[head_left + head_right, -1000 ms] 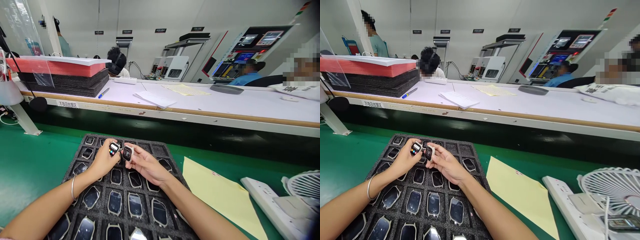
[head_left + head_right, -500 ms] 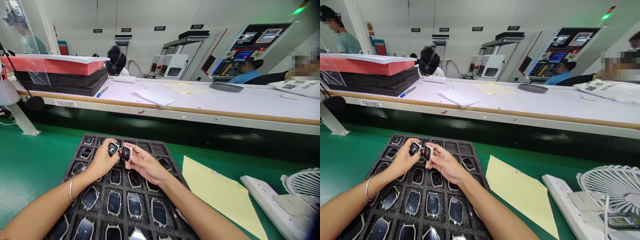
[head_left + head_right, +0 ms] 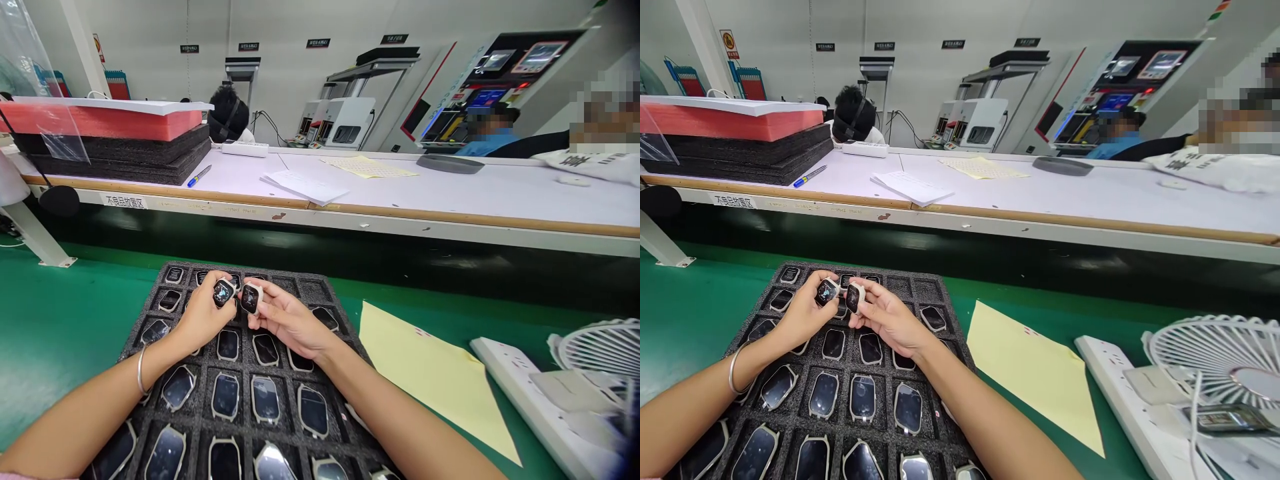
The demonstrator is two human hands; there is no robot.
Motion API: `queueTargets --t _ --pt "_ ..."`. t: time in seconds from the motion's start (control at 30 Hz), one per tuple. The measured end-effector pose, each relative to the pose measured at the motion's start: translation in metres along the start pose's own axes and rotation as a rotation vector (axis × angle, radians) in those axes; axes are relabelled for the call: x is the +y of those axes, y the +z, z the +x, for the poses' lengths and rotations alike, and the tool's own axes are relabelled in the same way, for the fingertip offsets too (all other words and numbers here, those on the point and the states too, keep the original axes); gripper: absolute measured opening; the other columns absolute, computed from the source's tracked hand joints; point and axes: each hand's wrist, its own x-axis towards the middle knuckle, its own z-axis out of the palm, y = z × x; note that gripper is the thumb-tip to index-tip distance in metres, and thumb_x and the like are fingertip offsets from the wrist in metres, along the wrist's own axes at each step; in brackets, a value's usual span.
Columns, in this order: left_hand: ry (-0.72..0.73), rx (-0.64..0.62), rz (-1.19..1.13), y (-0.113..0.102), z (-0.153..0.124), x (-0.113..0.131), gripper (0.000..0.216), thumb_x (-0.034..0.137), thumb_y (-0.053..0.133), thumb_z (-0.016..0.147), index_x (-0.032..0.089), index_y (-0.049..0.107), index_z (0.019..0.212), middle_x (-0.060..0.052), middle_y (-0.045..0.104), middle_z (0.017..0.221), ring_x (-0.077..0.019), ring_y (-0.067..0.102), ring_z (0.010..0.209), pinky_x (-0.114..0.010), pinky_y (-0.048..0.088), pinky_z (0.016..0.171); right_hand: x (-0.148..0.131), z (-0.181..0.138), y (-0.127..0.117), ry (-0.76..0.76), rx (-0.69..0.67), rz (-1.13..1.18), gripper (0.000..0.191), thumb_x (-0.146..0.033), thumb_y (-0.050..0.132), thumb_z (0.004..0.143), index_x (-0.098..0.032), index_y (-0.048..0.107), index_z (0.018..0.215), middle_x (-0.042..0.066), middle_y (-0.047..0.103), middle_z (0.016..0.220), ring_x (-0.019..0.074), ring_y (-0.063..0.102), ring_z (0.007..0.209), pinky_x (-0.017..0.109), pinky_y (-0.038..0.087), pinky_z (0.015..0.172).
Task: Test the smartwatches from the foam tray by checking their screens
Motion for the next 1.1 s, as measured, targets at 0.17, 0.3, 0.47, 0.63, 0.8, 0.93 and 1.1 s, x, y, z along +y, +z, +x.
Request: queueTargets --t 0.17,0.3,0.47,0.63,0.8,0.93,1.1 --pt "0.033 0.009 -0.013 -0.0009 -0.0003 0.0022 0.034 0.015 0.054 0.073 0.019 0.051 0.107 -0.004 0.064 0.099 -0.0173 0.060 0.085 -0.030 0.046 0.075 -0.0004 -0.0010 -0.0013 0.007 0.012 -0.005 0.048 -0.029 0.078 0.077 -0.026 0.061 0.122 0.001 0.064 0.096 0.0121 0.063 0.070 0.030 0.051 0.073" --pt "0.023 -0.007 -0.006 -0.0012 0.0005 0.0022 0.034 0.014 0.054 0.073 0.020 0.050 0.106 -0.003 0.064 0.099 -0.0179 0.061 0.087 -0.032 0.047 0.080 -0.0007 -0.0019 -0.0016 0.006 0.021 -0.025 0.047 -0.029 0.077 0.078 -0.027 0.061 0.122 0.002 0.064 0.097 0.0125 0.062 0.071 0.032 0.051 0.074" --pt "0.044 0.015 -0.012 -0.0002 0.0009 -0.0005 0.034 0.014 0.055 0.072 0.020 0.051 0.105 -0.003 0.064 0.100 -0.0187 0.061 0.090 -0.032 0.047 0.082 -0.0008 -0.0017 -0.0027 0.012 0.021 -0.032 0.046 -0.030 0.077 0.079 -0.027 0.061 0.122 0.002 0.064 0.096 0.0125 0.063 0.070 0.032 0.051 0.074" --pt "0.024 0.007 -0.011 -0.0015 0.0010 0.0008 0.034 0.014 0.056 0.072 0.020 0.051 0.105 -0.003 0.064 0.097 -0.0179 0.061 0.086 -0.030 0.047 0.079 -0.0007 -0.0009 -0.0046 0.005 0.021 -0.042 0.046 -0.031 0.077 0.078 -0.028 0.062 0.121 0.001 0.063 0.093 0.0125 0.063 0.071 0.031 0.050 0.073" --pt "0.023 0.009 -0.014 -0.0023 0.0023 0.0014 0.034 0.014 0.056 0.072 0.020 0.051 0.105 -0.002 0.064 0.095 -0.0166 0.061 0.082 -0.029 0.046 0.077 -0.0012 -0.0007 -0.0049 0.006 0.033 -0.038 0.045 -0.031 0.078 0.078 -0.028 0.062 0.120 0.000 0.063 0.093 0.0121 0.063 0.071 0.031 0.050 0.073" --pt "0.023 0.007 0.001 -0.0022 0.0018 0.0027 0.034 0.013 0.055 0.071 0.020 0.052 0.104 -0.003 0.065 0.097 -0.0183 0.062 0.087 -0.031 0.047 0.080 -0.0017 -0.0007 -0.0047 0.005 0.035 -0.040 0.045 -0.030 0.077 0.079 -0.028 0.062 0.121 0.001 0.063 0.093 0.0125 0.062 0.071 0.032 0.050 0.074" --pt "0.031 -0.006 0.012 -0.0027 0.0021 0.0040 0.035 0.013 0.055 0.071 0.019 0.051 0.105 -0.004 0.065 0.099 -0.0192 0.062 0.089 -0.032 0.048 0.082 -0.0019 -0.0009 -0.0052 0.002 0.039 -0.029 0.045 -0.030 0.078 0.078 -0.027 0.062 0.120 0.001 0.063 0.094 0.0128 0.062 0.071 0.032 0.050 0.073"
